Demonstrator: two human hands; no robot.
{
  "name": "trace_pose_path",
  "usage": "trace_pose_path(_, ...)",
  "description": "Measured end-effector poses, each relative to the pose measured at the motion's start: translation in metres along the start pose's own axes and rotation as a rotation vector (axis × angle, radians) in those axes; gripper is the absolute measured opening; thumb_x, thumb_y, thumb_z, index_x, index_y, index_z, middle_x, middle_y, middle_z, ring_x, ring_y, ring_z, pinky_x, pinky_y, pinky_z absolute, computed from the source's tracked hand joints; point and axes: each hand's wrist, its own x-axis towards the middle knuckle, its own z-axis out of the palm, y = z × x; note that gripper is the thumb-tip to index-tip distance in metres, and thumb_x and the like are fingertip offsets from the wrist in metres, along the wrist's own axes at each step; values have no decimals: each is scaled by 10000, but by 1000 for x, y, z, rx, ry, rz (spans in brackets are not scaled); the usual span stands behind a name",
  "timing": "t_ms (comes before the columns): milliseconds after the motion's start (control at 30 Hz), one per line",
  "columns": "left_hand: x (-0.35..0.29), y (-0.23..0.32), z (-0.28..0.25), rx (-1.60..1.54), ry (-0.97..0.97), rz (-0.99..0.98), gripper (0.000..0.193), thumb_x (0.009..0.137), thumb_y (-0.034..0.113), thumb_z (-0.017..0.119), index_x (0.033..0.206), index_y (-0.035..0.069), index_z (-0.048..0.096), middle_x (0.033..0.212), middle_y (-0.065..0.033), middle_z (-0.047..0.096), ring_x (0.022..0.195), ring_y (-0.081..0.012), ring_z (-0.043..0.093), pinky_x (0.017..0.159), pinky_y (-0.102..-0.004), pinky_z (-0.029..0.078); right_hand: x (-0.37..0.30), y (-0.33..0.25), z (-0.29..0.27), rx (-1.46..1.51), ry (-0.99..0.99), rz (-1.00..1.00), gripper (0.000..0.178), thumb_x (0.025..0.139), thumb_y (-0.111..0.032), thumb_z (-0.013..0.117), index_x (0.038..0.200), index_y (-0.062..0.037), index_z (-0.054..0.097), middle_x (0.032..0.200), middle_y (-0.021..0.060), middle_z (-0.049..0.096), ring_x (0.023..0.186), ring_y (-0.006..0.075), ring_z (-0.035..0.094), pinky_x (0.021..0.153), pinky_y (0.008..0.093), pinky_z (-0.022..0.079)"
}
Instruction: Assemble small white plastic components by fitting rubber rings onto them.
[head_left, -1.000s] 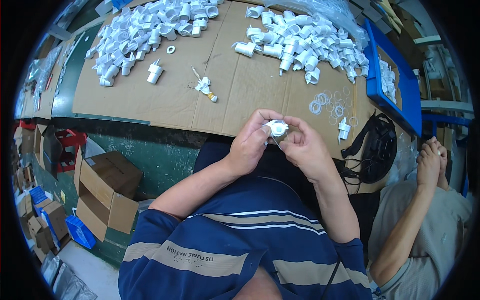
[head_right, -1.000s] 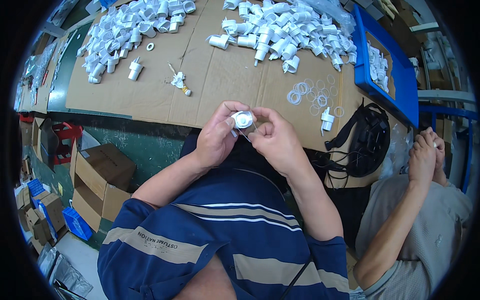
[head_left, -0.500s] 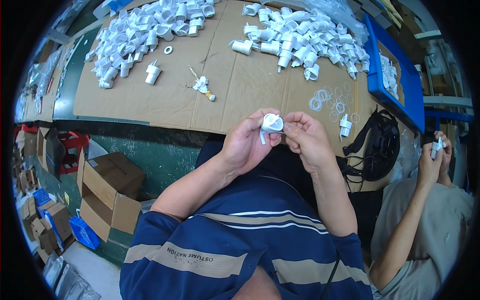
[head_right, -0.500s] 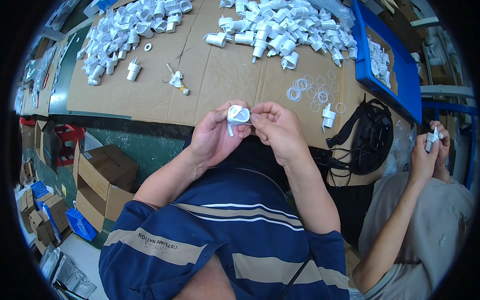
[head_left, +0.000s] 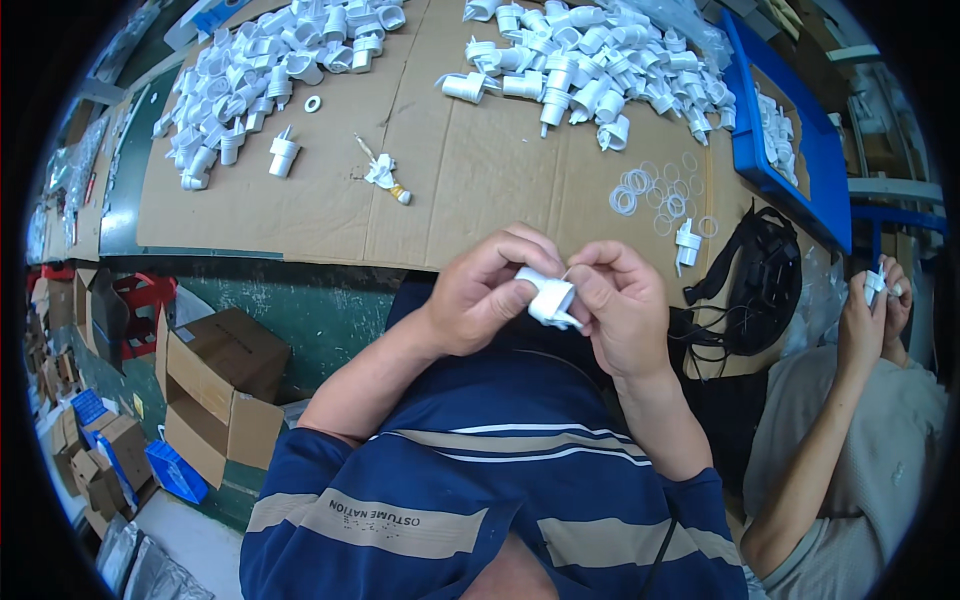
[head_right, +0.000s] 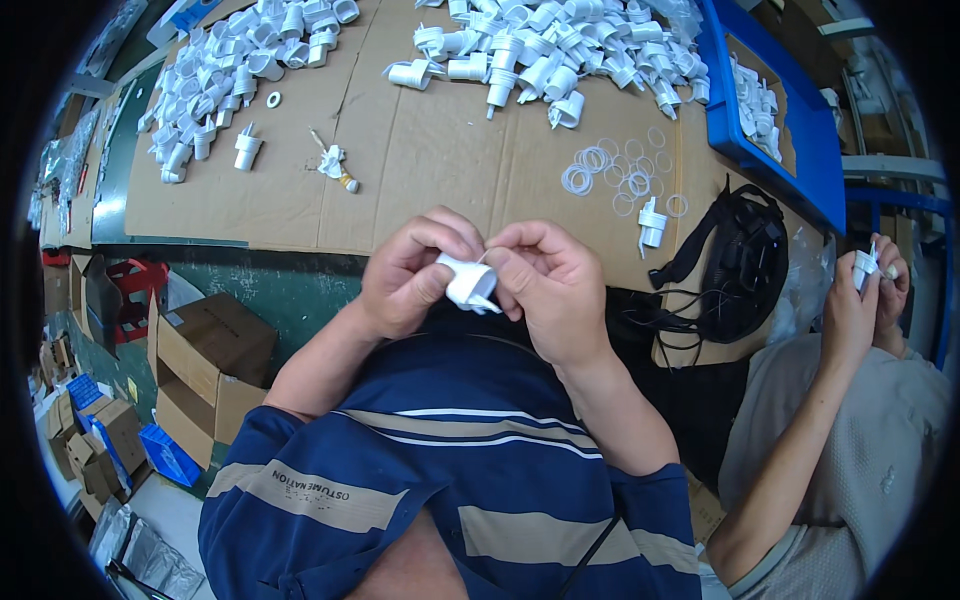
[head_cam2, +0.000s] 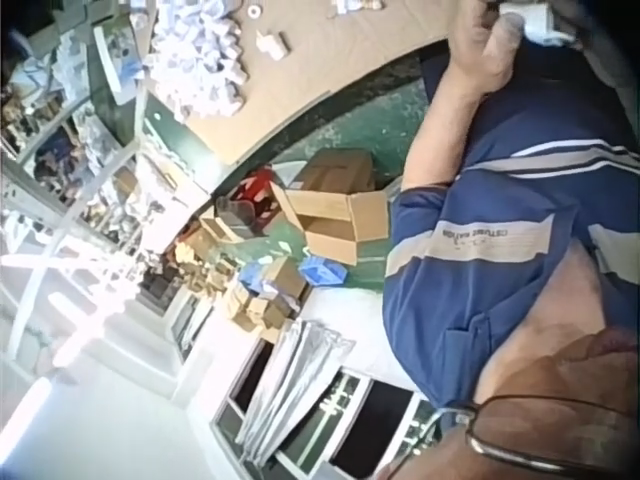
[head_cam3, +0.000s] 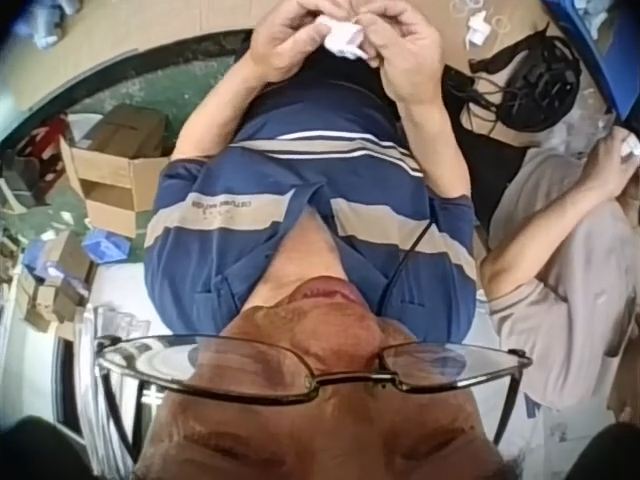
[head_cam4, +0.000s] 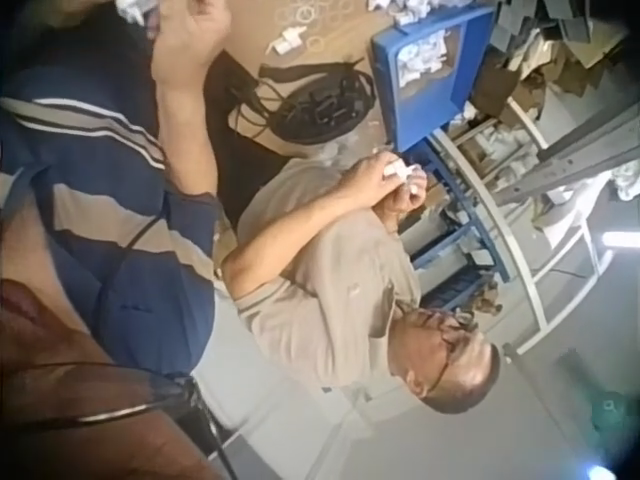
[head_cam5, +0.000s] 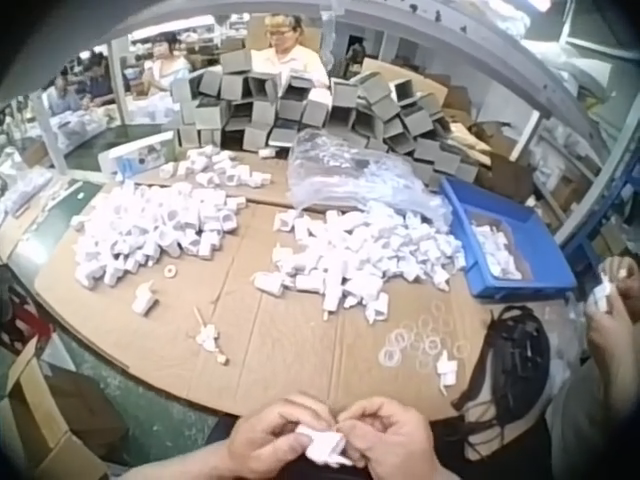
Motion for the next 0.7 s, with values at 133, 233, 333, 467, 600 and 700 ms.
trace_pose_path(133, 6, -2, -14, 185, -87, 127, 134, 996, 106, 675, 1107, 37, 702, 1126, -99, 667, 954, -206, 628, 839, -309, 499, 4, -2, -11, -7, -74, 27, 70, 974, 14, 681, 1042, 24, 695, 776, 59, 668, 596, 81, 570, 512, 178, 460)
trace_pose_path(233, 7, -3, -15, 231, -95, 161, 110, 982, 95, 701, 1070, 34, 725, 1101, -97, 691, 950, -209, 651, 833, -312, 515, 7, -1, -11, -28, -99, 28, 69, 973, 18, 679, 1039, 25, 700, 772, 60, 669, 594, 83, 575, 512, 177, 468)
trace_pose_path(333, 7, -4, -15, 178, -43, 143, 77, 964, 66, 716, 1023, 30, 751, 1059, -95, 717, 937, -209, 673, 836, -315, 535, 9, -1, -11, -88, -93, -5, 71, 972, 23, 676, 1036, 25, 709, 763, 60, 668, 588, 86, 578, 512, 176, 475)
trace_pose_path(467, 8, -4, -21, 156, -76, 132, 42, 981, 76, 711, 1014, 50, 718, 1066, -115, 698, 1002, -249, 684, 900, -363, 557, 11, -3, -14, -94, -111, 48, 78, 969, 23, 681, 1035, 34, 720, 805, 68, 677, 610, 92, 593, 523, 181, 485)
trace_pose_path(600, 7, -7, -22, 84, -55, 120, 61, 984, 71, 708, 1037, 46, 726, 1103, -113, 696, 1007, -233, 680, 900, -346, 556, 13, -1, -13, -94, -129, 44, 84, 967, 27, 679, 1031, 45, 731, 855, 74, 681, 644, 100, 613, 545, 188, 500)
trace_pose_path(700, 5, -13, -22, 21, -27, 111, 94, 981, 62, 707, 1064, 36, 745, 1137, -105, 699, 992, -204, 673, 878, -312, 548, 14, -1, -9, -90, -140, 19, 89, 967, 30, 676, 1026, 53, 738, 890, 77, 681, 672, 107, 627, 562, 193, 513)
